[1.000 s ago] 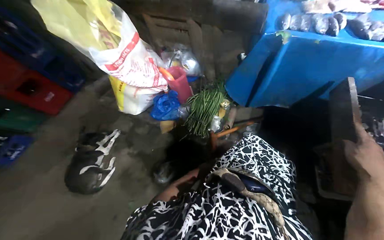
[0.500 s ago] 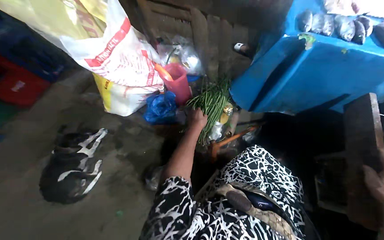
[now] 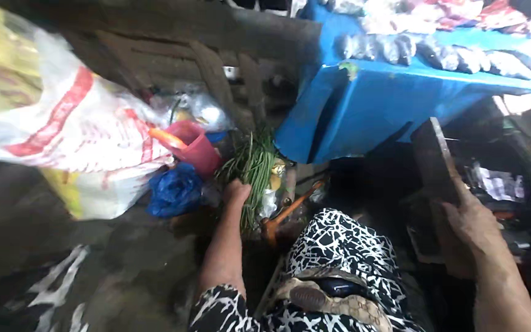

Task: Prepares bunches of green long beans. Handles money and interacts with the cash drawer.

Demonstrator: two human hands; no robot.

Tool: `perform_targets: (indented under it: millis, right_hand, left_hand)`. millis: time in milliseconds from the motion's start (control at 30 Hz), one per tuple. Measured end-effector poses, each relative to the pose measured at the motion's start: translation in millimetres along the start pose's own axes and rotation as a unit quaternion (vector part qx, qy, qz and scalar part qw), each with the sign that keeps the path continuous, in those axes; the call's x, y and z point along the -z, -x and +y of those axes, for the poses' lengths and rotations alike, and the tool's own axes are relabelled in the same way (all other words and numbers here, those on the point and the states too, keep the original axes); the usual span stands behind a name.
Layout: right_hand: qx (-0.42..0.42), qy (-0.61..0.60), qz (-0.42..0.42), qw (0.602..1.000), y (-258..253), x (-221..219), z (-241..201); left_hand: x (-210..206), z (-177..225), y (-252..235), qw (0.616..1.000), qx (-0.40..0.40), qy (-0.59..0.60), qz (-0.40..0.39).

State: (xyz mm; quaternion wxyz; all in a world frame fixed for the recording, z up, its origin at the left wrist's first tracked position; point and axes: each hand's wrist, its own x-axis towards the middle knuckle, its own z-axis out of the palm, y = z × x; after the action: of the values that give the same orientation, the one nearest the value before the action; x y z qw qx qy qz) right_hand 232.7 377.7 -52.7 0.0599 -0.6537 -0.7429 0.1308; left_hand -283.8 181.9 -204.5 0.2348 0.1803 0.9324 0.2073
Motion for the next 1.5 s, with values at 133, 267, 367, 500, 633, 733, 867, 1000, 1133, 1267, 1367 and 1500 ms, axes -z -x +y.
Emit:
perform_targets:
  millis: [133, 267, 367, 500, 633, 733, 867, 1000, 1133, 1267, 1367, 1500]
  right_hand:
    - [0.009, -0.013, 0.006, 1.000, -3.3, -2.2, 4.7]
    - [0.041, -0.028, 0.014, 0.999, 0.3, -1.6, 3.4]
    - [0.031, -0.016, 0.012, 0.999, 0.3, 0.6, 0.1]
    - [0.003, -0.013, 0.003, 1.000, -2.9, 1.1, -1.9]
    - [0.004, -0.010, -0.007, 1.000, -4.1, 1.2, -2.6]
    - [0.008, -0.004, -0.008, 1.000, -5.3, -0.1, -1.0]
    - [0.002, 0.003, -0.009, 1.000, -5.9, -0.7, -1.1]
    - [-0.005, 0.008, -0.015, 1.000, -1.2, 2.3, -5.2]
    - [-0.009, 0.002, -0.020, 1.000, 0.0, 3.1, -5.6]
    - [-0.003, -0.001, -0.018, 1.000, 0.1, 2.2, -2.7]
    - [0.003, 0.009, -0.017, 1.000, 0.9, 2.8, -3.6]
    - [0.004, 0.017, -0.016, 1.000, -0.3, 0.6, -1.7]
  left_hand:
    - [0.1, -11.9, 0.4, 0.960, 0.036, 0.276, 0.038]
    - [-0.5, -17.0, 8.2, 0.959, 0.015, 0.284, -0.007]
    - [-4.1, -15.6, 3.2, 0.987, -0.011, 0.155, -0.047]
    - [-4.7, -4.4, -6.6, 0.988, -0.032, 0.145, -0.041]
    - [3.4, 2.6, -18.2, 0.958, 0.001, 0.275, 0.084]
    - [5.5, 3.5, -18.3, 0.981, -0.025, 0.185, 0.053]
    - [-4.0, 9.7, 1.5, 0.996, -0.044, 0.072, -0.003]
    - [-11.0, 5.6, 18.0, 0.998, -0.051, 0.043, -0.018]
    - [-11.9, 3.1, 24.7, 0.997, -0.054, 0.017, -0.051]
    - [-16.0, 6.7, 22.0, 0.998, -0.038, -0.008, -0.049]
    - [-13.2, 5.2, 17.4, 0.997, -0.042, 0.052, -0.025]
    - [-2.4, 8.6, 3.2, 0.987, -0.046, 0.150, 0.038]
